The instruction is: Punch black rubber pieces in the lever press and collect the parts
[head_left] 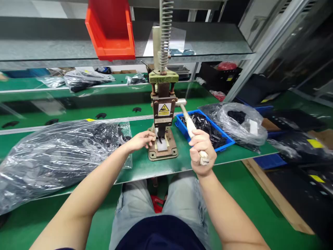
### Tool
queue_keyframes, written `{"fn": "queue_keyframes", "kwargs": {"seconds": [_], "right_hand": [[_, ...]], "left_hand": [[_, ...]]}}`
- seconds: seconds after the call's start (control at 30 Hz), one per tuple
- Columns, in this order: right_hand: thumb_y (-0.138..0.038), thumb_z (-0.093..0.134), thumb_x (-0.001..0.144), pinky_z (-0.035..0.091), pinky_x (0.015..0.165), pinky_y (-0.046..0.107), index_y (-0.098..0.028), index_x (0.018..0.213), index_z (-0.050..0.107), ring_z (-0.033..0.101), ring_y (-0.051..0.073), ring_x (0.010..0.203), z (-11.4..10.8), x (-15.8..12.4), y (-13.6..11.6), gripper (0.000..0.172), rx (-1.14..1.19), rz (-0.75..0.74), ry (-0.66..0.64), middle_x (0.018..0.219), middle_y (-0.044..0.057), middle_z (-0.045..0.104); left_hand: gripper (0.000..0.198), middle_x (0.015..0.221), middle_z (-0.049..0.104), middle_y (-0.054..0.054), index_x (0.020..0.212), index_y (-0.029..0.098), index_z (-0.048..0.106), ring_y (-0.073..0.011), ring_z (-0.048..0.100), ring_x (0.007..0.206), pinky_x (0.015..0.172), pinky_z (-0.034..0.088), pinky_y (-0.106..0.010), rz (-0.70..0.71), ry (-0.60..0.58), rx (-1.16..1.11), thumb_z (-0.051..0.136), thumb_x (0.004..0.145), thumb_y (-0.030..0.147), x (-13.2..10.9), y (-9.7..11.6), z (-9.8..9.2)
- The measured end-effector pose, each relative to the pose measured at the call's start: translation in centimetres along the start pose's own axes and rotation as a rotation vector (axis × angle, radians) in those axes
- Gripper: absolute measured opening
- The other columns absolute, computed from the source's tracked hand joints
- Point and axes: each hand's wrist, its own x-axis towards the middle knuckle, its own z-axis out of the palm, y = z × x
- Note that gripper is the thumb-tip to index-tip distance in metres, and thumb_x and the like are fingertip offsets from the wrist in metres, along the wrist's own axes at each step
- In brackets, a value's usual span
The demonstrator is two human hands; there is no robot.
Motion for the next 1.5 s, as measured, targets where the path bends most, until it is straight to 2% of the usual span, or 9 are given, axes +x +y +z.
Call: {"fn": "queue_keyframes", "kwargs": {"seconds": [0.13,0.23,0.33,0.63,0.87,1.1,1.23,1.33,1.5], "right_hand": [[-0.034,0.068,0.092,0.058,0.104,0.060,-0.027,0.078,0.061,0.072,0.028,0.101,0.3,0.0,0.3,0.018,0.001,-0.007,0.028,0.081,0.001,0.067],[-0.033,0.068,0.092,0.058,0.103,0.059,-0.028,0.078,0.061,0.072,0.029,0.102,0.5,0.0,0.4,0.017,0.012,-0.007,0.050,0.080,0.002,0.066],[-0.032,0.068,0.091,0.058,0.102,0.058,-0.028,0.078,0.061,0.072,0.029,0.100,0.6,0.1,0.4,0.016,0.015,-0.013,0.059,0.079,0.002,0.066],[-0.035,0.069,0.093,0.058,0.105,0.061,-0.027,0.078,0.061,0.072,0.028,0.102,0.3,0.0,0.2,0.018,-0.006,0.006,0.036,0.081,0.001,0.067],[-0.033,0.068,0.094,0.057,0.105,0.058,-0.026,0.080,0.060,0.071,0.027,0.105,0.4,0.1,-0.1,0.017,0.020,0.005,0.022,0.083,0.002,0.067],[-0.034,0.066,0.095,0.058,0.105,0.060,-0.028,0.082,0.060,0.071,0.028,0.109,0.2,0.0,-0.3,0.015,-0.029,0.025,0.001,0.084,0.002,0.066],[-0.034,0.066,0.094,0.058,0.106,0.059,-0.027,0.082,0.060,0.071,0.028,0.108,0.1,0.0,-0.3,0.015,-0.013,0.021,-0.003,0.084,0.002,0.066],[-0.034,0.065,0.095,0.058,0.106,0.058,-0.027,0.082,0.060,0.071,0.027,0.108,0.1,0.0,-0.3,0.016,-0.021,0.020,-0.008,0.084,0.002,0.066],[-0.035,0.065,0.095,0.058,0.106,0.060,-0.027,0.081,0.059,0.072,0.028,0.108,0.0,-0.1,-0.2,0.018,-0.036,0.021,-0.005,0.084,0.002,0.066]], "left_hand": [[0.029,0.119,0.082,-0.007,0.116,0.024,0.078,-0.0243,0.076,0.106,0.095,0.058,-0.034,0.034,0.216,0.634,0.065,0.093,0.035,-2.3,-1.7,-8.0],[0.038,0.128,0.081,-0.008,0.121,0.026,0.080,-0.0304,0.072,0.121,0.107,0.053,-0.037,-0.045,0.169,1.032,0.070,0.085,0.031,-3.1,-2.6,-13.2],[0.046,0.133,0.079,-0.010,0.126,0.028,0.080,-0.0361,0.065,0.131,0.111,0.049,-0.042,-0.113,0.048,1.242,0.076,0.081,0.036,-3.4,-3.2,-14.9],[0.044,0.125,0.077,-0.016,0.121,0.025,0.076,-0.0389,0.063,0.128,0.106,0.046,-0.046,-0.058,-0.101,1.407,0.077,0.079,0.035,-2.9,-2.7,-13.0],[0.021,0.099,0.076,-0.007,0.102,0.024,0.064,-0.0283,0.070,0.095,0.084,0.050,-0.035,0.055,-0.063,1.122,0.064,0.086,0.037,-3.3,-0.9,-12.7],[0.031,0.114,0.076,-0.011,0.121,0.022,0.059,-0.0304,0.074,0.099,0.082,0.052,-0.037,0.199,-0.003,0.995,0.060,0.092,0.035,-3.7,0.7,-7.3],[0.027,0.090,0.076,-0.006,0.119,0.023,0.063,-0.0283,0.073,0.083,0.075,0.049,-0.035,0.170,-0.009,0.928,0.062,0.093,0.033,-3.0,0.6,-3.8],[0.019,0.080,0.072,-0.002,0.102,0.023,0.067,-0.0232,0.069,0.074,0.069,0.047,-0.032,0.132,0.054,0.670,0.068,0.091,0.038,-2.3,-0.4,-1.4],[0.037,0.074,0.066,0.000,0.089,0.020,0.064,-0.0167,0.060,0.065,0.064,0.046,-0.028,0.072,0.178,0.128,0.075,0.085,0.055,-0.9,-2.8,1.3]]}}
